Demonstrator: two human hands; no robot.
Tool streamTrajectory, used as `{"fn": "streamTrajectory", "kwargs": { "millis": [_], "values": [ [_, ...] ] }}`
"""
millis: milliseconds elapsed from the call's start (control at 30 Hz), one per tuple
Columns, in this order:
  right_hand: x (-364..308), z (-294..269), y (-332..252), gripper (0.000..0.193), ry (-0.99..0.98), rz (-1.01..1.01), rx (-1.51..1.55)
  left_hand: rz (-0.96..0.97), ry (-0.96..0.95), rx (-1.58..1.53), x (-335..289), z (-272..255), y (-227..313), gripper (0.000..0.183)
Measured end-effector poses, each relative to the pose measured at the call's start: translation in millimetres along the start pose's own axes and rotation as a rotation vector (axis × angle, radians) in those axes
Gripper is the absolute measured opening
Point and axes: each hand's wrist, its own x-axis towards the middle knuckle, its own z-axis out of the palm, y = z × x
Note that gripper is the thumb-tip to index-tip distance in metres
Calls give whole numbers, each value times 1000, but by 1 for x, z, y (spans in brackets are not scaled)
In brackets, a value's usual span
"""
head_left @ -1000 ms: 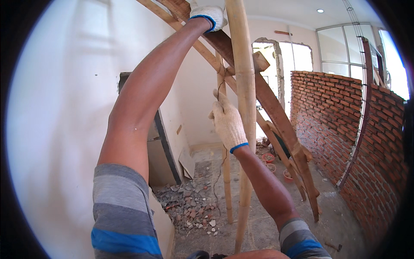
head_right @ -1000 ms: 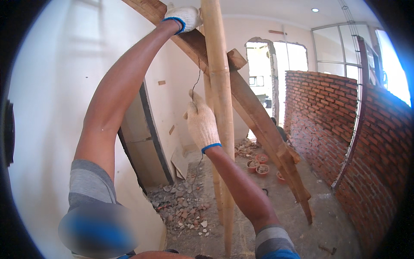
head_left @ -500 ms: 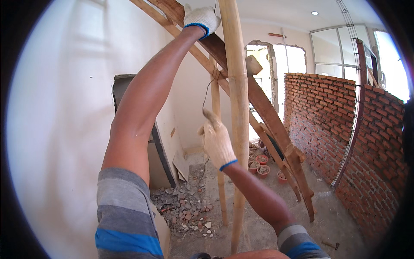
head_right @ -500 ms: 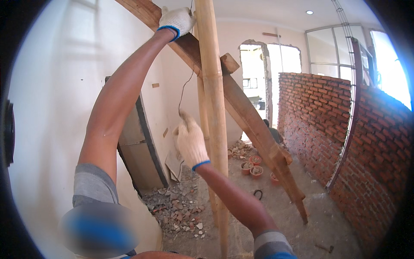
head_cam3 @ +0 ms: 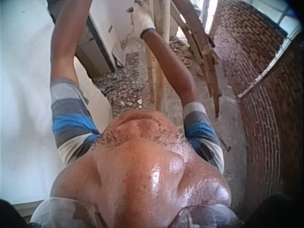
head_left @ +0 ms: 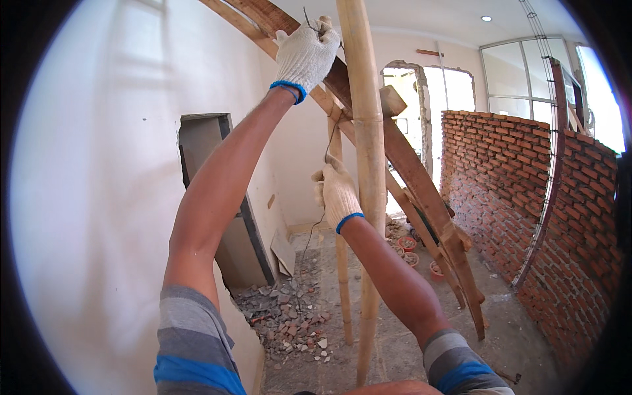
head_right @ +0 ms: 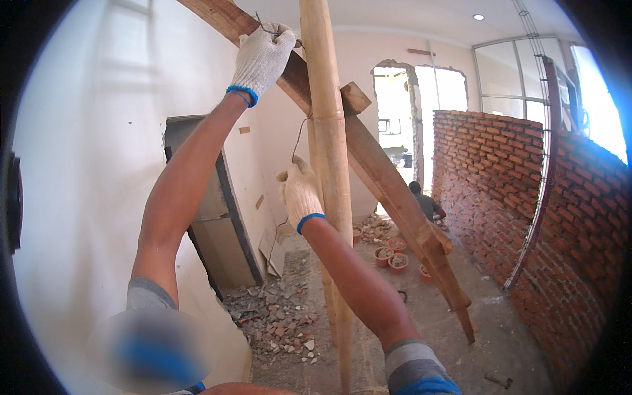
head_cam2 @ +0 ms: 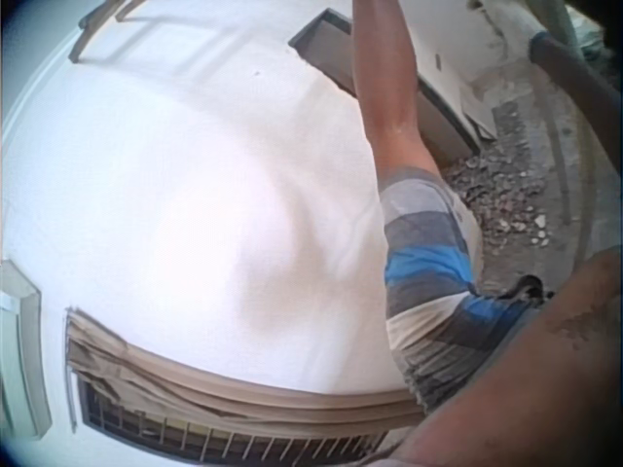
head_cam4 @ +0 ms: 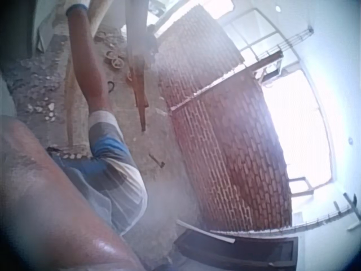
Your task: The person assembles a bamboo scaffolding structure by positioning bamboo poles and securing them with wire. They use pliers to twist and tighten the wire around the joints, then cut the excess wire. The person handles bamboo poles, wire, and pliers throughout the task.
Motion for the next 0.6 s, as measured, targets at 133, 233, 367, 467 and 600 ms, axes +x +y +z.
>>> {"fn": "streamTrajectory", "kwargs": {
  "millis": [133, 233, 367, 467, 600],
  "values": [
    [-3, -5, 16, 53, -17, 9, 20, -29, -7, -143, -13, -6, 5, 30],
    [-11, -6, 21, 52, -37, -16, -16, 7, 30, -165, -23, -8, 7, 27],
    [-25, -17, 19, 51, -73, -93, -98, -59, 18, -346, -38, -4, 22, 24],
    [-41, -17, 13, 50, -100, -97, -127, -79, 40, -371, -48, -7, 26, 22],
    [-67, -20, -1, 45, -146, -64, -168, -69, 98, -479, -55, 3, 20, 24]
  ]
}}
